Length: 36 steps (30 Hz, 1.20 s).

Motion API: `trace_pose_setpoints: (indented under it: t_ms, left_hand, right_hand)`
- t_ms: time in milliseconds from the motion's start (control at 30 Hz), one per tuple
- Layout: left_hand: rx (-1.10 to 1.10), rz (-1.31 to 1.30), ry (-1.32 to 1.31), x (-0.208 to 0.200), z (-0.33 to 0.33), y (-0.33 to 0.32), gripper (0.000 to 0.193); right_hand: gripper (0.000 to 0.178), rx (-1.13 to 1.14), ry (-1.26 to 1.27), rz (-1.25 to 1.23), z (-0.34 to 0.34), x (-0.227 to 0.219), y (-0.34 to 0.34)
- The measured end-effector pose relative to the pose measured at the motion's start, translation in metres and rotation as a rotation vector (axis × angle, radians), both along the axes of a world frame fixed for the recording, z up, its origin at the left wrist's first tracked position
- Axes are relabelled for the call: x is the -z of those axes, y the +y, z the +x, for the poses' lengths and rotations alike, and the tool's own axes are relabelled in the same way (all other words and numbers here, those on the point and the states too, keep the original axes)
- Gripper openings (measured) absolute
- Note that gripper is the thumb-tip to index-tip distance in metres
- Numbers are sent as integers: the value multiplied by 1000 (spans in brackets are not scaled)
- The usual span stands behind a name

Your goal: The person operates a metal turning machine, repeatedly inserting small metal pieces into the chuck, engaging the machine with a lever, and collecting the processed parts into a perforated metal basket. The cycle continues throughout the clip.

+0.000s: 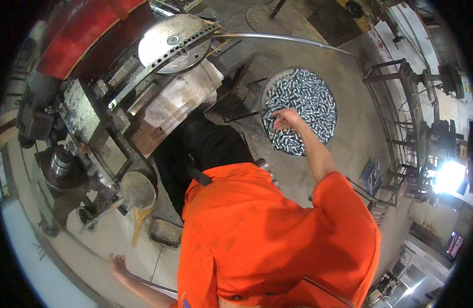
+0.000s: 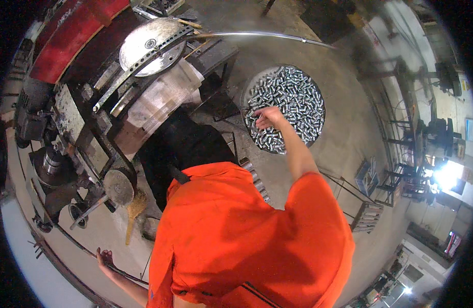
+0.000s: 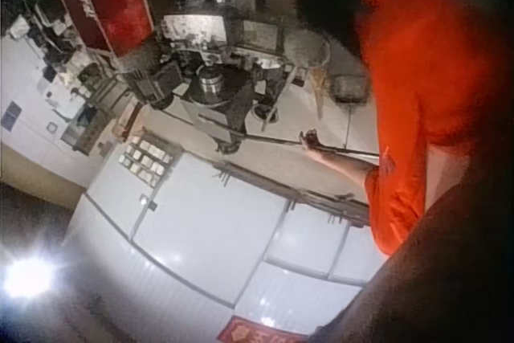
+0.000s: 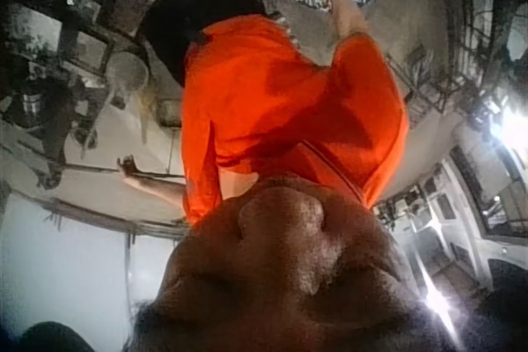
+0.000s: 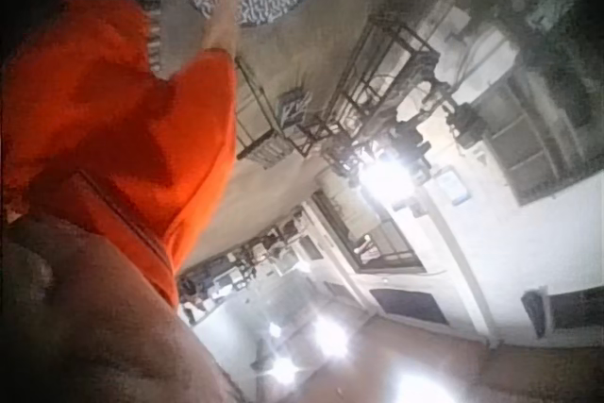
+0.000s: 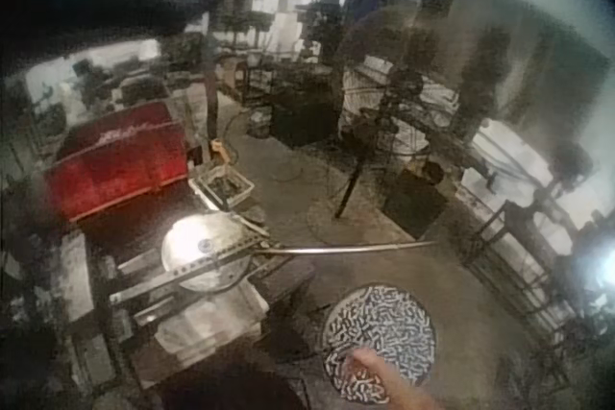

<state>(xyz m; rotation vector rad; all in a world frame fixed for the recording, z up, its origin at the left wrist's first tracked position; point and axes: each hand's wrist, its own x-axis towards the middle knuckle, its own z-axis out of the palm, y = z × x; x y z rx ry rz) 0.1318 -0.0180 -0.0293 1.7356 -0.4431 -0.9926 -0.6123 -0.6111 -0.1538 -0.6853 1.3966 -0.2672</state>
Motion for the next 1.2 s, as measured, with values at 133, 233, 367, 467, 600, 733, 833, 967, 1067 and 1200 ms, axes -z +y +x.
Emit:
trace_pose_setpoints:
  t_ms: [133,233,367,467,600,733,833,967,1067,1200]
  left_hand:
    - [-300,17,-67,10,1,-4,46]
    - [-546,203,76,-12,-28,-45,48]
    - [-504,274,-36,-20,-30,-41,49]
    - [-438,179,-19,-21,-42,-58,47]
    - [-258,-60,-96,-2,-20,-9,44]
    - [-312,-87,-154,7,-20,-15,40]
    - [-471,-10,-38,-3,-26,-20,43]
    - [-624,239,107,-18,-25,-48,48]
    - [-717,240,142,-10,-19,-46,49]
    - [-500,122,105,-14,-18,-33,53]
  right_hand:
    - [31,158,121,-169,-25,17,-33]
    - [28,240,179,-188,-15,-5,-48]
    - [31,-72,494,-607,-17,11,-51]
    - [36,-322,848,-880,-16,8,-44]
    - [38,-543,819,-945,11,-15,-52]
    - [36,-725,868,-977,25,-5,-63]
    - [35,-784,900,-874,44,-14,-67]
    - [37,-984,905,-940,35,-8,-73]
    - [37,-948,982,-950,41,-6,-62]
    - [29,-1092,1066,-813,68,-40,-55]
